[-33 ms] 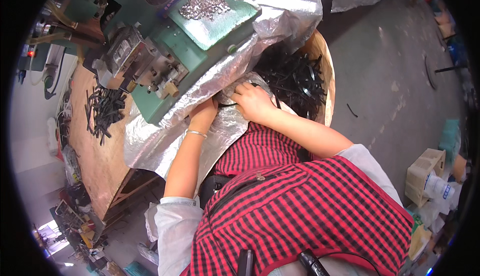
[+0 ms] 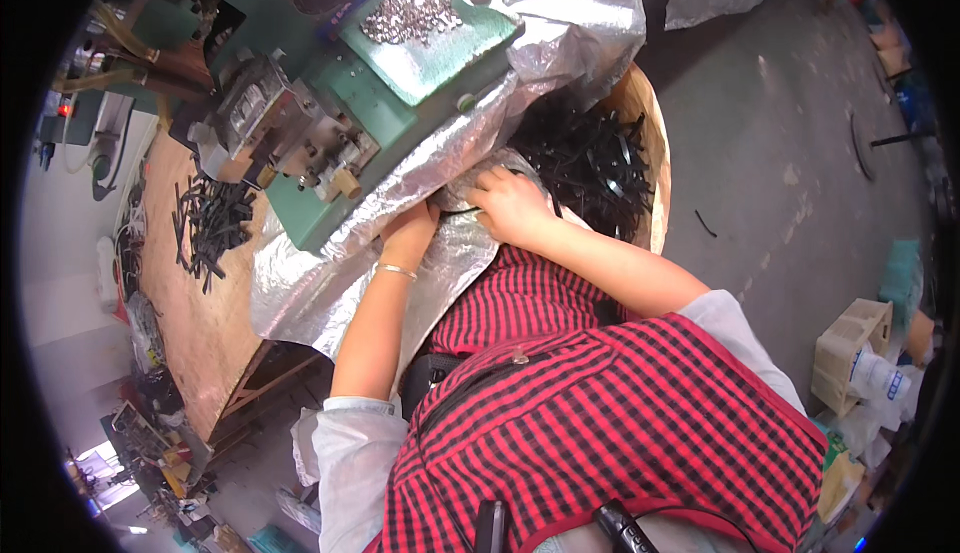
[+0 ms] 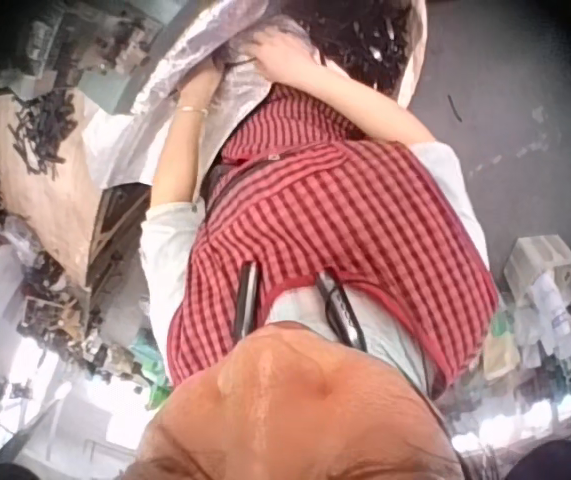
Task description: The person inserts black cable segments into a press machine and adds small metal components from a tray, then operates the press to attach the components. The finished assemblies are placed into a container below.
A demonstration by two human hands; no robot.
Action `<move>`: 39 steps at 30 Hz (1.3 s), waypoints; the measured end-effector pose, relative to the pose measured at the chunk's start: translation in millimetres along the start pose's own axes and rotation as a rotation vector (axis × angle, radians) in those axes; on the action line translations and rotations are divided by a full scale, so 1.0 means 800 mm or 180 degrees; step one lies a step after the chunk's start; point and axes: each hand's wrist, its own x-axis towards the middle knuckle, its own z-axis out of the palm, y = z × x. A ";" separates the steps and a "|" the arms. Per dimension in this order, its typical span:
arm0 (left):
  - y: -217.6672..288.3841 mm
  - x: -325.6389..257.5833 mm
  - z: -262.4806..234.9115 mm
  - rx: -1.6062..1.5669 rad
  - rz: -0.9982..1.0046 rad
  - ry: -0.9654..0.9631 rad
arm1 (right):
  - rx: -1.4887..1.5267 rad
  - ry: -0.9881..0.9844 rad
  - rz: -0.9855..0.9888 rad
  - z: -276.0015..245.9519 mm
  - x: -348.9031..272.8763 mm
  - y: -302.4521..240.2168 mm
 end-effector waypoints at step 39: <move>0.229 -0.043 -0.002 -0.0253 0.2843 -0.1319 | 0.0645 0.1856 0.3656 -0.157 -0.067 0.316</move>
